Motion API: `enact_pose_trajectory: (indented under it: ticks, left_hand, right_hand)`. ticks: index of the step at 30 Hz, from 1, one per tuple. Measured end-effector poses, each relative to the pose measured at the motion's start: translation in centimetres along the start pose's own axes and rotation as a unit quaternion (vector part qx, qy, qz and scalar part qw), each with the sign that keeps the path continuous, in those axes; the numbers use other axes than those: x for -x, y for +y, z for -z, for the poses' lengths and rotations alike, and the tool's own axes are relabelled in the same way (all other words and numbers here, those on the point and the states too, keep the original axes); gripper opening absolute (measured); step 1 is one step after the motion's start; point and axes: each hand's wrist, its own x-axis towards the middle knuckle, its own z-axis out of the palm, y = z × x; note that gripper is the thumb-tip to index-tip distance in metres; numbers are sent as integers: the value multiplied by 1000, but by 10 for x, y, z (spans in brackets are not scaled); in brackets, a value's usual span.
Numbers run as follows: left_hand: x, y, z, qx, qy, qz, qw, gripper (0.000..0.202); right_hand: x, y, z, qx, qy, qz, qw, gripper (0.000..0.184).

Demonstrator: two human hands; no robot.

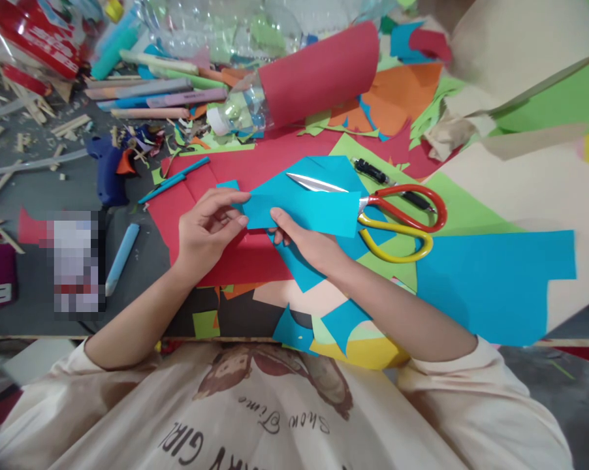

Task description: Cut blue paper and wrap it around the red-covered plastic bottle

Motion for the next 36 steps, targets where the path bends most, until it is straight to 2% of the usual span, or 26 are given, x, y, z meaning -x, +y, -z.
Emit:
enact_pose_trajectory:
  ticks: [10,16,19,23,29,31,33,36]
  left_hand:
    - [2,-6,0,43,-49,0,998,35]
    - [3,-10,0,28,-45,5,999,37]
    - [4,-10,1,16,-49,1,999,49]
    - [3,-6,3,52,-90,-7,995,64]
    - [1,1,6,84,-104,-14,991,43]
    - [0,3,7,65,-94,-12,993,38]
    - [-1,4,7,45,-90,-2,995,43]
    - [-2,6,5,34,-122,8,992,43]
  right_hand:
    - [0,-5,-1,2,44,11,999,54]
    - [-4,4,-2,-63,50,72,994,47]
    - [-6,9,-1,-79,52,79,992,40]
    - [-6,10,2,-84,41,89,992,39]
    - [-3,-1,4,-12,28,107,994,48]
    - [-4,-3,2,-27,35,107,993,47]
    - [-5,-3,1,-59,54,118,990,45]
    - [-7,-1,1,-89,78,141,983,44]
